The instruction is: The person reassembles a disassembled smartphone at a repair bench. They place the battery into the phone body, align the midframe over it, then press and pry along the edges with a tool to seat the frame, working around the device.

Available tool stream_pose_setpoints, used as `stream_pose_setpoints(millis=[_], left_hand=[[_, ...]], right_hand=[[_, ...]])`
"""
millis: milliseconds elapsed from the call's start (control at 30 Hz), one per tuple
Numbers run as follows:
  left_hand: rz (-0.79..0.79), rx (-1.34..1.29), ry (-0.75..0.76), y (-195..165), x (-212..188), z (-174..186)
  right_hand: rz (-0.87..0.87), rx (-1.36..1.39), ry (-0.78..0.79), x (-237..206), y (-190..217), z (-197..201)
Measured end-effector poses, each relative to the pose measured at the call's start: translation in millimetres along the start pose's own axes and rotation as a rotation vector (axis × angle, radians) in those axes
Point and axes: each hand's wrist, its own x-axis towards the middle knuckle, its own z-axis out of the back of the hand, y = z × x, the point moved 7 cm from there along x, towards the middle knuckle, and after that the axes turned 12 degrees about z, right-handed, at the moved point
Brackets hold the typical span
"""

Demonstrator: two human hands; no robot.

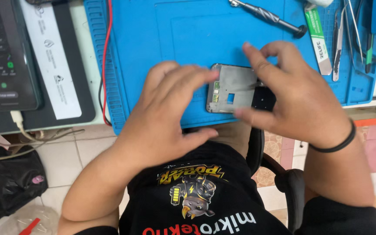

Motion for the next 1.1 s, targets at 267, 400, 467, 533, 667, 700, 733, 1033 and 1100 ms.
stream_pose_setpoints(millis=[267, 400, 467, 533, 667, 700, 733, 1033, 1100], left_hand=[[0.058, 0.022, 0.048, 15.1, 25.3, -19.3], [0.066, 0.026, 0.032, 18.6, 23.1, -20.4], [0.085, 0.026, 0.026, 19.5, 22.5, -21.1], [0.097, 0.025, 0.026, 19.3, 23.0, -22.0], [0.125, 0.023, 0.034, 18.9, 24.7, -21.6], [0.132, 0.021, 0.038, 18.9, 24.8, -21.3], [0.129, 0.029, 0.039, 18.6, 25.2, -21.2], [0.105, 0.051, 0.048, 15.4, 26.5, -20.0], [0.085, 0.034, 0.046, 13.2, 27.5, -18.5]], right_hand=[[-0.31, 0.021, -0.307, -11.1, 7.4, -20.6], [-0.31, -0.021, -0.298, -3.7, 16.1, -30.0], [-0.31, -0.024, -0.316, 0.6, 18.2, -31.7], [-0.329, -0.017, -0.353, 3.2, 18.3, -33.0], [-0.347, -0.068, -0.375, 2.9, 19.2, -36.8], [-0.349, -0.067, -0.382, 1.8, 19.4, -38.0], [-0.349, -0.068, -0.39, 0.5, 19.4, -39.1], [-0.35, -0.105, -0.418, -4.3, 23.3, -46.5], [-0.325, -0.128, -0.402, -3.7, 26.0, -45.5]])
